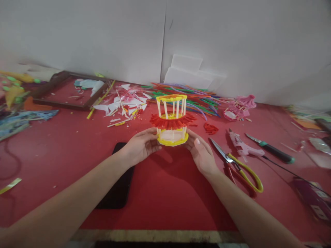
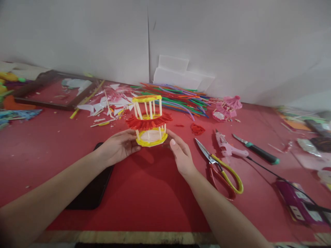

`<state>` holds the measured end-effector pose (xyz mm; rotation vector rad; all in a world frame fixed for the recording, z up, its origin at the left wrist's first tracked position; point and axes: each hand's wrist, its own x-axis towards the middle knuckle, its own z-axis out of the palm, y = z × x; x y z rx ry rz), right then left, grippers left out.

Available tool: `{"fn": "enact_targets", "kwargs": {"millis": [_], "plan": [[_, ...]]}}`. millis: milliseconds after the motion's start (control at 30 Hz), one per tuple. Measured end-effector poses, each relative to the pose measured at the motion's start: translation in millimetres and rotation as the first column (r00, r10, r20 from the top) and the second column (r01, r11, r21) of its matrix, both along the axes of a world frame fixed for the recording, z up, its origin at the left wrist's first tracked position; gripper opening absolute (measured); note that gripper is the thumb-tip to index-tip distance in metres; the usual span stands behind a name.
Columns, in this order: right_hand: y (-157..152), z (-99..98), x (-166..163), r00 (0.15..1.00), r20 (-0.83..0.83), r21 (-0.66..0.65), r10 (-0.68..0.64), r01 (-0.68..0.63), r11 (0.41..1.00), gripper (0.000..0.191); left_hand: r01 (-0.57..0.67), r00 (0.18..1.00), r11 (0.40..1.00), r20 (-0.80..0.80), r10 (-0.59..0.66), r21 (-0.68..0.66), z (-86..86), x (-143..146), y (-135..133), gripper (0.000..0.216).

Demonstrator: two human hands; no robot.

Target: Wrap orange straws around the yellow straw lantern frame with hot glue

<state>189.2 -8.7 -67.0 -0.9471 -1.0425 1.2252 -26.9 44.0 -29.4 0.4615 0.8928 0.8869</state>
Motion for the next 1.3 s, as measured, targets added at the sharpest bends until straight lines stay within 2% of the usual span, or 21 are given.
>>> {"fn": "enact_targets", "kwargs": {"millis": [400, 500, 633, 733, 800, 900, 1000, 1100, 1233, 1300], "plan": [[-2.9, -6.1, 4.8, 0.991, 0.12, 0.077, 0.058, -0.067, 0.995, 0.039, -0.018, 1.0, 1.0, 0.0, 0.018, 0.021, 2.4, 0.5, 0.2, 0.016], [-4.6, -4.4, 3.3, 0.985, 0.15, 0.077, 0.083, -0.096, 0.992, 0.041, 0.0, 1.0, 0.999, 0.015, 0.0, 0.041, 4.9, 1.4, 0.3, 0.022], [-7.6, 2.3, -0.5, 0.975, 0.141, 0.122, 0.174, -0.191, 0.974, 0.037, 0.063, 0.995, 0.996, 0.069, -0.067, 0.061, 11.7, 1.8, -0.6, 0.022], [-10.7, 5.8, -1.5, 0.957, 0.209, 0.15, 0.202, -0.236, 0.96, 0.04, 0.191, 0.962, 0.968, 0.164, -0.217, 0.162, 12.4, -0.6, -3.4, 0.045], [-12.9, 5.8, -0.7, 0.94, 0.281, 0.157, 0.195, -0.245, 0.957, 0.044, 0.249, 0.945, 0.938, 0.153, -0.29, 0.242, 10.2, -2.7, -6.3, 0.06], [-15.5, 4.4, 1.1, 0.91, 0.364, 0.182, 0.201, -0.281, 0.942, 0.049, 0.263, 0.955, 0.926, 0.06, -0.29, 0.272, 7.1, -4.0, -10.1, 0.061], [-16.9, 4.3, 1.1, 0.888, 0.415, 0.2, 0.199, -0.303, 0.932, 0.051, 0.243, 0.964, 0.928, 0.039, -0.265, 0.283, 6.9, -2.8, -10.6, 0.054], [-17.2, 6.7, -2.6, 0.897, 0.424, 0.201, 0.126, -0.229, 0.953, 0.044, 0.222, 0.97, 0.931, 0.029, -0.24, 0.289, 6.5, -1.8, -8.2, 0.048], [-15.4, 10.5, -9.2, 0.923, 0.378, 0.212, -0.073, -0.01, 0.977, 0.022, 0.226, 0.972, 0.939, 0.009, -0.237, 0.259, 2.9, -2.6, -5.1, 0.042], [-13.6, 11.2, -10.1, 0.921, 0.355, 0.223, -0.161, 0.084, 0.971, 0.018, 0.244, 0.969, 0.939, -0.012, -0.248, 0.241, 1.9, -3.5, -4.8, 0.037]]}}
